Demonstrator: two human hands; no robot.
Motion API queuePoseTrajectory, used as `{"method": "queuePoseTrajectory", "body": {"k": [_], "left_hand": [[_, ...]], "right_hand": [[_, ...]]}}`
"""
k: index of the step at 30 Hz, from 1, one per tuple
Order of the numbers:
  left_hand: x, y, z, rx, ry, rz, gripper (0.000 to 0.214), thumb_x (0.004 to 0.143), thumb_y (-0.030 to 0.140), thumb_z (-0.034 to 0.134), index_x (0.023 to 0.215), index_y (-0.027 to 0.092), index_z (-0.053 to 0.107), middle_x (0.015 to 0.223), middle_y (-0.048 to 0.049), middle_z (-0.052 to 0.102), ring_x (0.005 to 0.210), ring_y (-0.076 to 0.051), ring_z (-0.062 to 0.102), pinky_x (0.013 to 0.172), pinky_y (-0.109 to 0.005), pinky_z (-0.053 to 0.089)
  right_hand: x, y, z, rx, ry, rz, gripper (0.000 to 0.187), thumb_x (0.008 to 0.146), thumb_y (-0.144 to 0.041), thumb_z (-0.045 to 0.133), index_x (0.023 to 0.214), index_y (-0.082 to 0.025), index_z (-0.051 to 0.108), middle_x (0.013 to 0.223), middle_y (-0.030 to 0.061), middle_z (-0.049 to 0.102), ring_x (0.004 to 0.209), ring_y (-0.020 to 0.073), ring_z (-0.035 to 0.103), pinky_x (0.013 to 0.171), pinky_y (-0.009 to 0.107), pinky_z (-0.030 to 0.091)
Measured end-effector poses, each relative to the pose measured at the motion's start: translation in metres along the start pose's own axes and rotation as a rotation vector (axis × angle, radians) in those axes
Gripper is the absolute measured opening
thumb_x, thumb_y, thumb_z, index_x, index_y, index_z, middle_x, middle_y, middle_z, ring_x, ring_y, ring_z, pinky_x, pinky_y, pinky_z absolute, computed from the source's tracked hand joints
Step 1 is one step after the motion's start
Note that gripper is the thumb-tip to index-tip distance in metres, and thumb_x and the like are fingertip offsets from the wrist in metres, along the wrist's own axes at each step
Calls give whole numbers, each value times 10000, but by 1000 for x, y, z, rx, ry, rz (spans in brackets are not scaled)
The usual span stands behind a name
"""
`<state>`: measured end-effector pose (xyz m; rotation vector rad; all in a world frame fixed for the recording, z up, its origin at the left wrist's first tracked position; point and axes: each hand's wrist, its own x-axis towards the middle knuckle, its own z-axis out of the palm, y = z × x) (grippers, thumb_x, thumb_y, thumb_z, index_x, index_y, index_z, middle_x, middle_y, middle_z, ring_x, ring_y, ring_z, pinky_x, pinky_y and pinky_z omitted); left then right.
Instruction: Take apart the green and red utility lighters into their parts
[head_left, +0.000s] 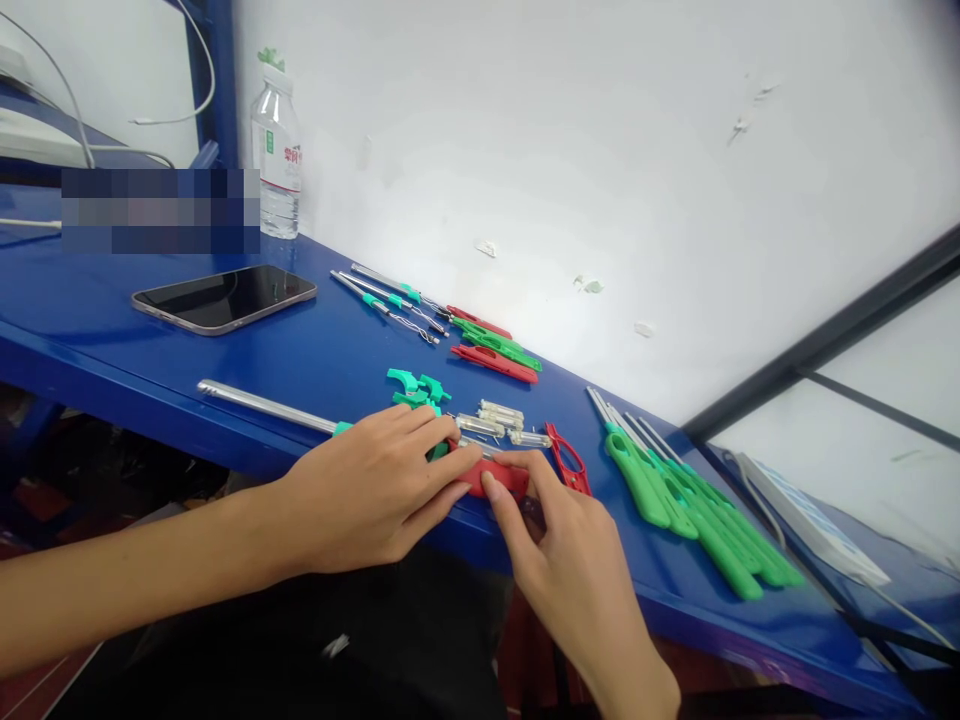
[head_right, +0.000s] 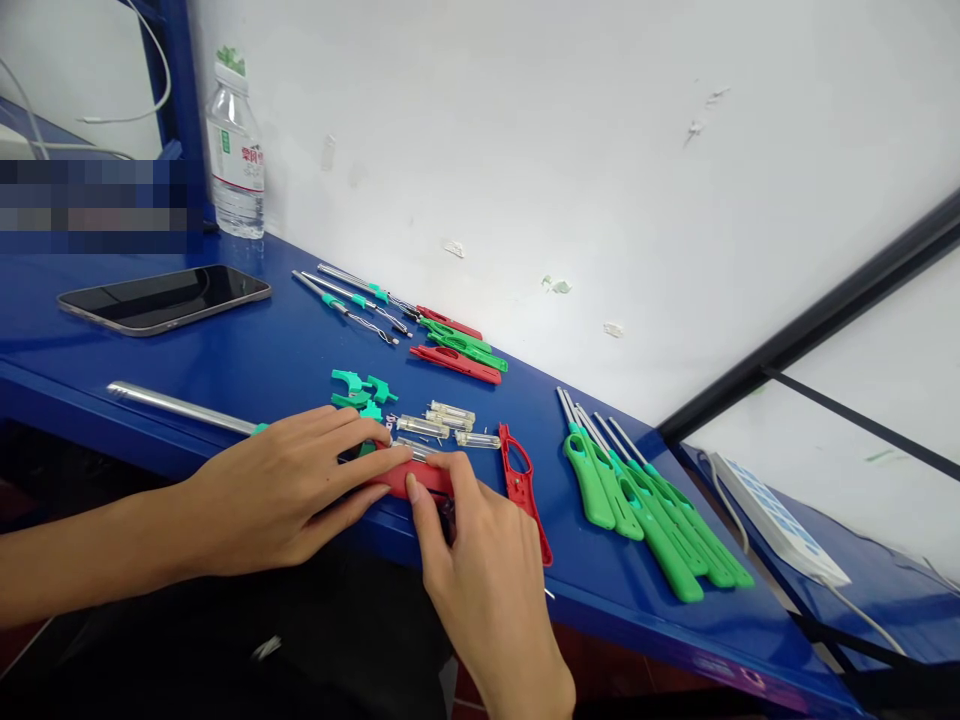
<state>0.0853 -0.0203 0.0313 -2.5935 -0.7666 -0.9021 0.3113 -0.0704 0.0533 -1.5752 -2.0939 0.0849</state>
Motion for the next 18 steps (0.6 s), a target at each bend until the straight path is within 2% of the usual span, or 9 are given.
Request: {"method": "queuePoseTrajectory", "body": {"k": [7, 18], "left_hand": [[0, 0, 1, 9, 19, -1, 296, 1129, 251, 433, 1217, 156, 698, 1086, -126, 711, 970, -299, 673, 836, -462, 545], [-1, 0, -1, 18, 0, -4, 311, 1126, 251, 428, 1237, 151, 701, 1084, -119, 707, 952, -297, 667, 811, -463, 550]], "right_hand": [[-1, -2, 0, -43, 12, -13, 228, 1111, -497, 615, 1249, -328, 681, 836, -30, 785, 616, 225, 690, 632, 301, 382], [0, 1, 2, -50, 28, -24, 271, 1068, -543, 683, 1234, -329, 691, 682, -67, 677, 506, 196, 578, 566, 279, 333]]}}
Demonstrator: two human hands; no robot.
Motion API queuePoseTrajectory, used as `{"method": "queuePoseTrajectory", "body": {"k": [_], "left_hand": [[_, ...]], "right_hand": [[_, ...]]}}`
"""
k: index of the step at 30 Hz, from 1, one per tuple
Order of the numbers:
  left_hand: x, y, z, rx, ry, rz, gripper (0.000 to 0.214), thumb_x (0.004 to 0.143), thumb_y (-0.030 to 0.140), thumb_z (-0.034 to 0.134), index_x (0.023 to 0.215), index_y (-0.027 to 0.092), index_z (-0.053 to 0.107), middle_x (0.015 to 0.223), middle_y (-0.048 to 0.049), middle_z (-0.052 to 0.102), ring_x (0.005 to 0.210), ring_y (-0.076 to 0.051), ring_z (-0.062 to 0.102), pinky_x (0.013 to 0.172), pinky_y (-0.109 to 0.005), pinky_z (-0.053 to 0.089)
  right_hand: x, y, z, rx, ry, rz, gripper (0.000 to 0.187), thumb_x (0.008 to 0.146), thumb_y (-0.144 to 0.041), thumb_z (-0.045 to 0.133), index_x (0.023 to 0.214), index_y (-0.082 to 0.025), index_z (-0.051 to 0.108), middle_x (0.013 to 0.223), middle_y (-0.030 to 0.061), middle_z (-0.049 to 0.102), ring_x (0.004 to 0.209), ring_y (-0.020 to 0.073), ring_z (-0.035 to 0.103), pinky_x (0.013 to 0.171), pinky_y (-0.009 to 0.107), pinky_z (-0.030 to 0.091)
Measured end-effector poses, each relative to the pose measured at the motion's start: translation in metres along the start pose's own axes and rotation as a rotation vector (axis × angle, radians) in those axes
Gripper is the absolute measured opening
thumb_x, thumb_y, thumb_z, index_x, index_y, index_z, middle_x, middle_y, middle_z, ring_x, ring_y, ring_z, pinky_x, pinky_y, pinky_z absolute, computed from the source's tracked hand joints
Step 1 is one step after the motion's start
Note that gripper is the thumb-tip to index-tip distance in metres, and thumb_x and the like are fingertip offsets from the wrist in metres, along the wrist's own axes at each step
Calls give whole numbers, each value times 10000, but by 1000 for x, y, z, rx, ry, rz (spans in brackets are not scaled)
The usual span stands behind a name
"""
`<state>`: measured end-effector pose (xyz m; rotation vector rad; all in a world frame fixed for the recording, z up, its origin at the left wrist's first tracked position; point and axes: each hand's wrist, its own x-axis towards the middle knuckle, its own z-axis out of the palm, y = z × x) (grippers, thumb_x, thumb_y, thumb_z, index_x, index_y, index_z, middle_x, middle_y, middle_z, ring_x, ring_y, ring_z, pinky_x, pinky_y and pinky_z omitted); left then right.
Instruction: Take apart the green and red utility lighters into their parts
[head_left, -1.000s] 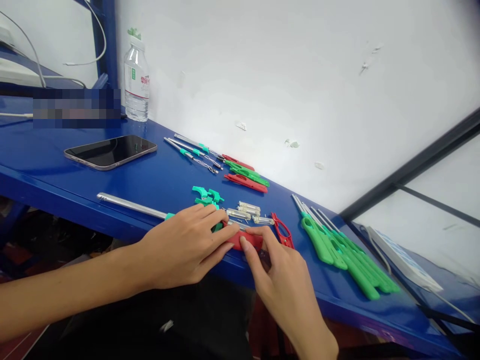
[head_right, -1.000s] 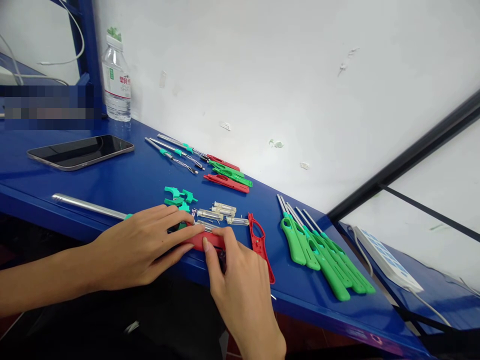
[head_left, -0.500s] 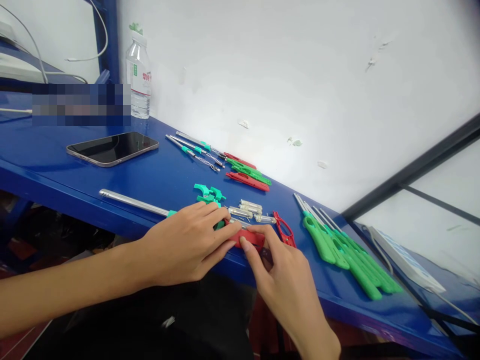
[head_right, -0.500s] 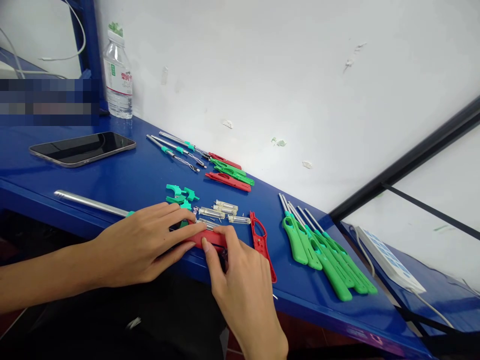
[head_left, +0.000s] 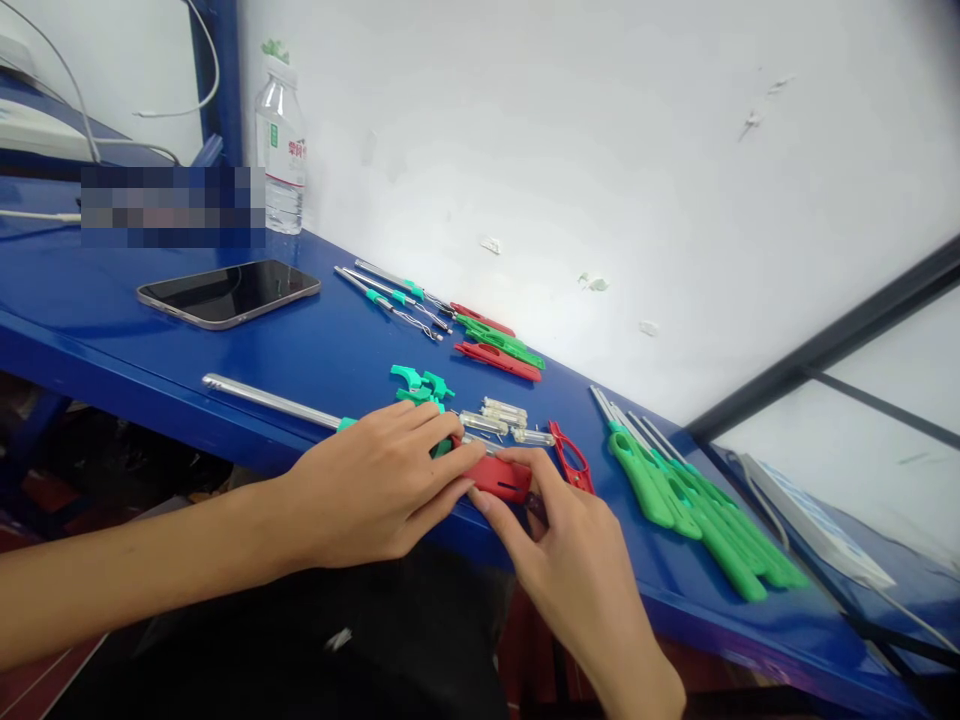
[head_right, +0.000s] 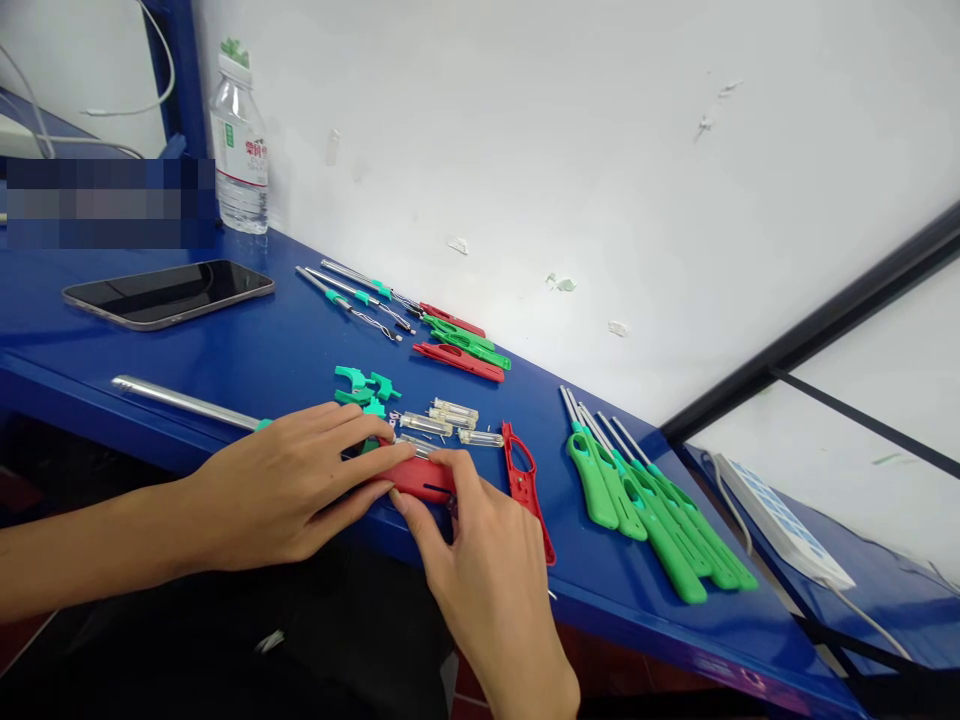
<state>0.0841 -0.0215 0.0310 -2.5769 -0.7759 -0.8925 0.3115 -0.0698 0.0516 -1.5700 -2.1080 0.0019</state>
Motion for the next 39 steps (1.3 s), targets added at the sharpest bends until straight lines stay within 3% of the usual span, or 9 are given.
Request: {"method": "queuePoseTrajectory", "body": {"k": [10, 39], "left_hand": [[0, 1, 0, -1, -1, -1, 303, 1125, 252, 440, 1233, 157, 707, 1060, -106, 701, 910, -284, 640, 804, -453, 531], [1, 1, 0, 37, 16, 13, 285, 1115, 248, 456, 1231, 154, 698, 1075, -117, 714, 937, -285, 659, 837, -434, 528]], "right_hand": [[0, 5, 2, 4, 1, -20, 236, 1070, -495, 710, 1249, -342, 697, 734, -58, 718, 597, 223, 676, 621, 282, 398], [2, 2, 0, 69, -8, 0, 257, 1069, -497, 712, 1243, -308, 699, 700, -77, 700, 540, 184, 621, 591, 271, 385]]}}
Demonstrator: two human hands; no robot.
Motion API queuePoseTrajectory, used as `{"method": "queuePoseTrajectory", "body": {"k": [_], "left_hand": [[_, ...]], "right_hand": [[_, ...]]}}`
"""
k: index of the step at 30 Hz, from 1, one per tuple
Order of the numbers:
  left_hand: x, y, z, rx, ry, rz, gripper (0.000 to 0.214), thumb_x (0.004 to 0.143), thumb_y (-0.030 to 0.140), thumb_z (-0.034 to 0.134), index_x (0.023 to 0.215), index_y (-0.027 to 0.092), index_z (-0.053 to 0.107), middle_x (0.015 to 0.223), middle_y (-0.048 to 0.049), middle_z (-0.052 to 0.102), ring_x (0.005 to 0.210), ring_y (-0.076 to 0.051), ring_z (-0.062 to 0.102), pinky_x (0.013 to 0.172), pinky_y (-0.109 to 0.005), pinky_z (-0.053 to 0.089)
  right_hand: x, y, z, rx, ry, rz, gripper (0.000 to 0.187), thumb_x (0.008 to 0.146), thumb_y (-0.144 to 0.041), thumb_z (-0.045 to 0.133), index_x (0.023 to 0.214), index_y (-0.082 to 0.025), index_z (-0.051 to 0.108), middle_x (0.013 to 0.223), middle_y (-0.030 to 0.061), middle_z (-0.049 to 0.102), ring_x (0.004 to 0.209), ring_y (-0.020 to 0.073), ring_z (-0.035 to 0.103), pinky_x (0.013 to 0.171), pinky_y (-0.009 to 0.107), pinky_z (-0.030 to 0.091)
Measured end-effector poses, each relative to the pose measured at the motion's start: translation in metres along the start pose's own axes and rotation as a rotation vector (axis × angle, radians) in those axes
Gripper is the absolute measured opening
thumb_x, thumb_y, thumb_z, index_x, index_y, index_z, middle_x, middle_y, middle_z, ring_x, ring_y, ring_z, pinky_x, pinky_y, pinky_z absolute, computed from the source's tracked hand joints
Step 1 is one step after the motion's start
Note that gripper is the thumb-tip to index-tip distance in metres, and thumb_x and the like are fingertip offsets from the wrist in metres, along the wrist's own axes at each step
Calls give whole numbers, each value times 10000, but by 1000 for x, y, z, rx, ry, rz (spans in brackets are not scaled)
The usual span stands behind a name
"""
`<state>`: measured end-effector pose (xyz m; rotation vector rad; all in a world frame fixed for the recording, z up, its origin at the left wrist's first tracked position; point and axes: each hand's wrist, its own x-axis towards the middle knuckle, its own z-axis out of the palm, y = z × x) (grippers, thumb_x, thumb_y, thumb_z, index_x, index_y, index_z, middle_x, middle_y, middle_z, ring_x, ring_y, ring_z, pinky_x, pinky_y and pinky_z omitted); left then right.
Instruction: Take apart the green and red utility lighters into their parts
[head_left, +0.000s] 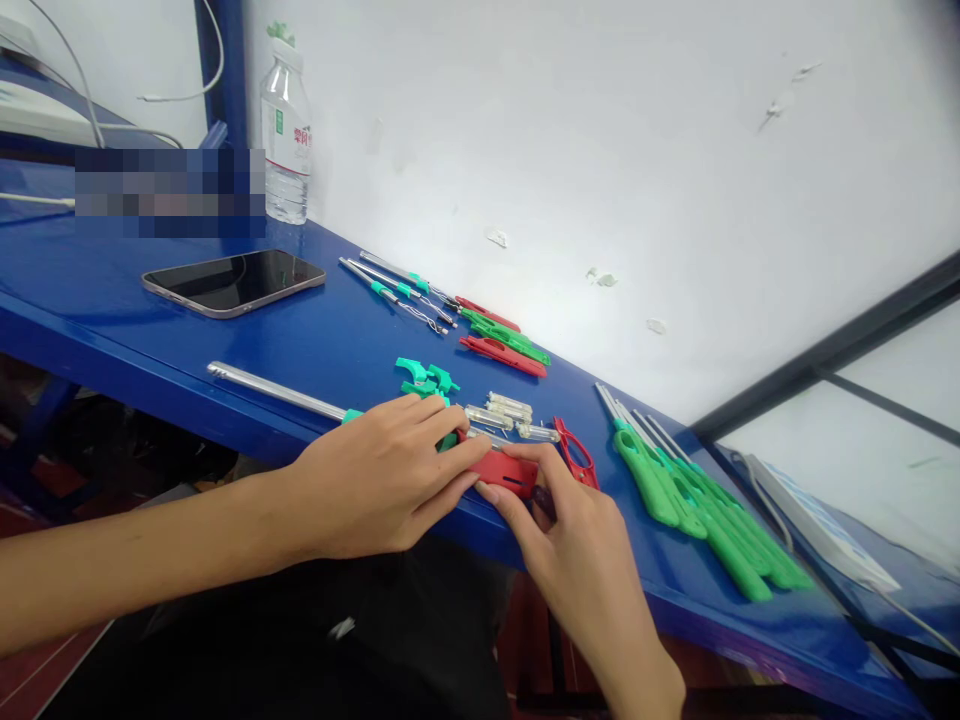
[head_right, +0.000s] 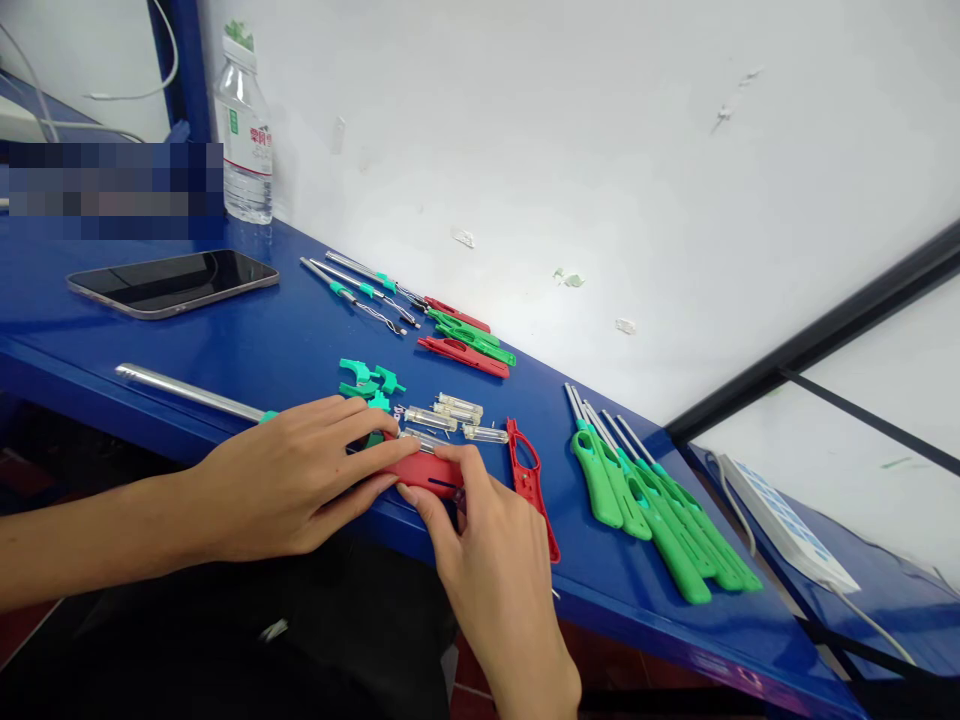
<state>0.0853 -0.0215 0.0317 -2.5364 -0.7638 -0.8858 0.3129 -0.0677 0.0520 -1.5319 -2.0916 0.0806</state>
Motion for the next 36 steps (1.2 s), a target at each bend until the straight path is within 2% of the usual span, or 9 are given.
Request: {"method": "queuePoseTrajectory", "body": {"k": [20, 25, 29, 36], "left_hand": [[0, 0, 1, -1, -3, 2, 311, 1124, 251, 430, 1217, 144, 706, 1044, -115, 699, 917, -296, 656, 793, -453, 538], [0, 1, 0, 10, 1, 0, 317, 1126, 258, 423, 1225, 146, 703, 1016, -105, 690, 886, -286, 641, 775, -438, 519], [1, 1, 0, 11, -3, -1, 313, 1129, 260, 423, 1214, 150, 703, 1013, -104, 689, 896, -284, 642, 789, -430, 514], [-1, 0, 0, 4, 7, 7, 314, 1129, 257, 421, 1216, 145, 702, 1046, -125, 707, 938, -298, 660, 810, -435, 517]], "right_hand": [[-2, 3, 2, -13, 5, -21, 264, 1075, -514, 693, 1214, -289, 698, 723, -65, 690, 522, 166, 588, 576, 266, 386], [-2, 2, 1, -16, 3, -13, 299, 1083, -544, 665, 1227, -284, 697, 631, -79, 629, 501, 175, 576, 570, 267, 384], [-2, 2, 1, -16, 3, -6, 293, 1081, -537, 668, 1222, -281, 698, 643, -71, 650, 510, 173, 588, 571, 266, 387], [-2, 3, 2, -19, 7, -20, 259, 1069, -512, 701, 1221, -302, 696, 607, -104, 573, 477, 157, 529, 555, 258, 366]]}}
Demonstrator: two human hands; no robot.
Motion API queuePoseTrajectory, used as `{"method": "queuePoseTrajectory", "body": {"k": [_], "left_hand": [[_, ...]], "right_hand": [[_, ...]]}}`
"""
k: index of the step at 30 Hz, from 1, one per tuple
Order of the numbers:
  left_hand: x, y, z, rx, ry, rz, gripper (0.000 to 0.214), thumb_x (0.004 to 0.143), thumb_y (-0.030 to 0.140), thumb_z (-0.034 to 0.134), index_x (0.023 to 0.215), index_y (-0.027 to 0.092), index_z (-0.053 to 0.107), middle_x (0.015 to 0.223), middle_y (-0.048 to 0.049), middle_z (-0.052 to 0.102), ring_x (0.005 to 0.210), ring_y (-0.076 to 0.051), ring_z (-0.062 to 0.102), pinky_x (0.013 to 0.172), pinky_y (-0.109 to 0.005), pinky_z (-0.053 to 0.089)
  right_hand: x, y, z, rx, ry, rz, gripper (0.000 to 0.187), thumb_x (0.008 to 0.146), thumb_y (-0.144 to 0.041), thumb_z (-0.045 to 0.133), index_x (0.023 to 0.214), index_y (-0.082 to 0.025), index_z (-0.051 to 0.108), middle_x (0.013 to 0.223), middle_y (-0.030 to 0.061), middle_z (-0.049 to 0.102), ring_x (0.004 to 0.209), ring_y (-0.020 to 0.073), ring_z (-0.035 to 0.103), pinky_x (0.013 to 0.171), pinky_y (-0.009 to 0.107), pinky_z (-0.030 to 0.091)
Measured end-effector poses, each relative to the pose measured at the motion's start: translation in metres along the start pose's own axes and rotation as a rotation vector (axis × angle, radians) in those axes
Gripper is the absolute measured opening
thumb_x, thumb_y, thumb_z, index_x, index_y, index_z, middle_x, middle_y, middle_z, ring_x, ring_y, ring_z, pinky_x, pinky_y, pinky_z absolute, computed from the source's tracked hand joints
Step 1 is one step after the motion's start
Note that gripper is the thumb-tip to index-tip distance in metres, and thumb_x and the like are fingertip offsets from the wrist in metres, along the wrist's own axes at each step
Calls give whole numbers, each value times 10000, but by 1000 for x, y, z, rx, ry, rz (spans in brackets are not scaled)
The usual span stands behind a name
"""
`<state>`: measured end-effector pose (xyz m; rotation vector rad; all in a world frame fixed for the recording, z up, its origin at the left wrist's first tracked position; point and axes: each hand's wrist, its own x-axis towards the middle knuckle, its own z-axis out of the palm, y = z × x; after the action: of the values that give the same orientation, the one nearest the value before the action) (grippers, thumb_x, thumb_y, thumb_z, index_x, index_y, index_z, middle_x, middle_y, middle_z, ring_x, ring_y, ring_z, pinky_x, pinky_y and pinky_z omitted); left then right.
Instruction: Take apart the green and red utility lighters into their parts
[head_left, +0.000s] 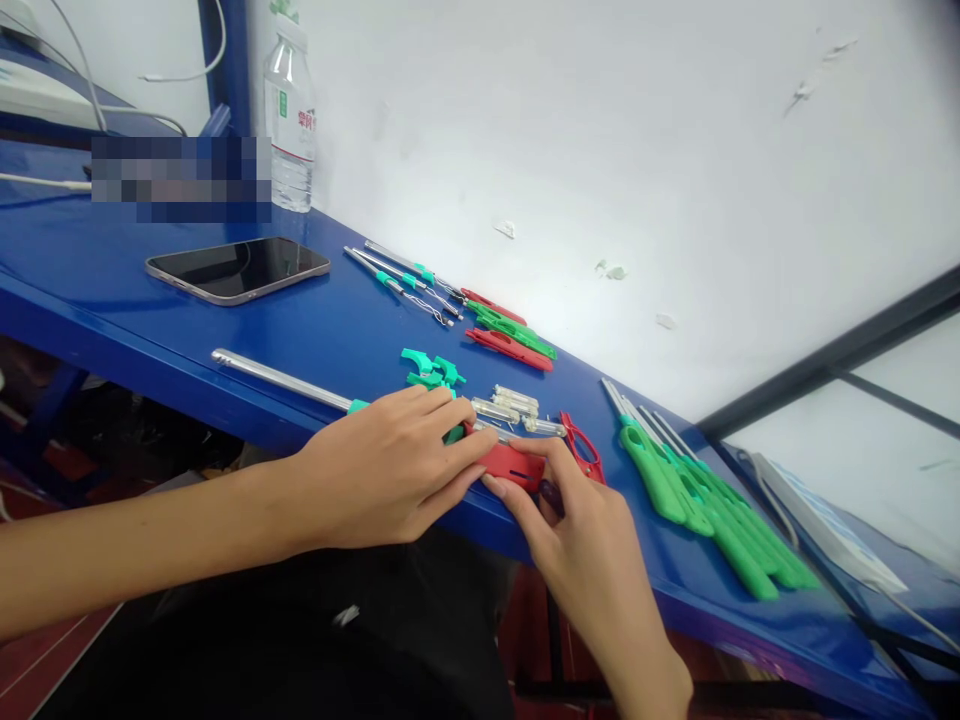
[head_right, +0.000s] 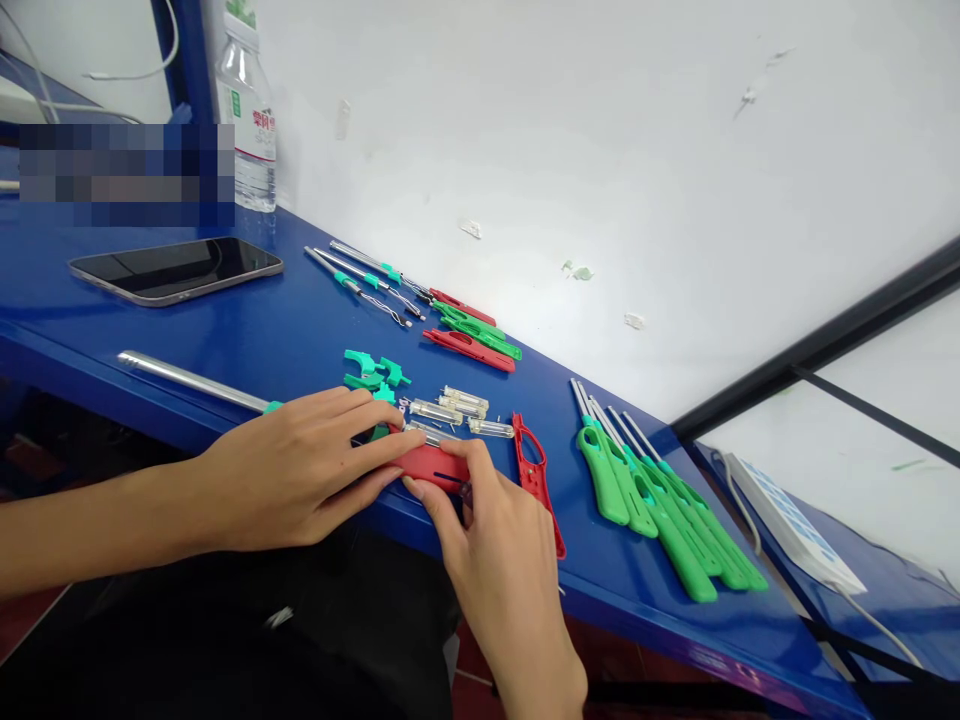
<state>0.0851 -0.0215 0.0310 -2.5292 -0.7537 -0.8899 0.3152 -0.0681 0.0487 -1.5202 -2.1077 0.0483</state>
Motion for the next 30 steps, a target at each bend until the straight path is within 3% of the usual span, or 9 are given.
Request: {"method": "queuePoseTrajectory", "body": {"k": [21, 30], "left_hand": [[1, 0, 0, 23, -7, 15, 309, 1120, 237, 421, 1217, 135, 696, 1065, -126, 707, 945, -296, 663, 826, -446, 545], [1, 0, -1, 16, 6, 13, 302, 1119, 235, 439, 1225, 130, 702, 1040, -120, 698, 926, -293, 650, 813, -438, 531]], "right_hand": [[-1, 0, 0, -8, 8, 5, 305, 1086, -545, 661, 1240, -284, 688, 576, -104, 540, 471, 156, 520, 537, 251, 356], [0, 0, 1, -36, 18, -6, 270, 1059, -503, 724, 1230, -295, 713, 625, -89, 637, 499, 169, 582, 551, 262, 380]]}}
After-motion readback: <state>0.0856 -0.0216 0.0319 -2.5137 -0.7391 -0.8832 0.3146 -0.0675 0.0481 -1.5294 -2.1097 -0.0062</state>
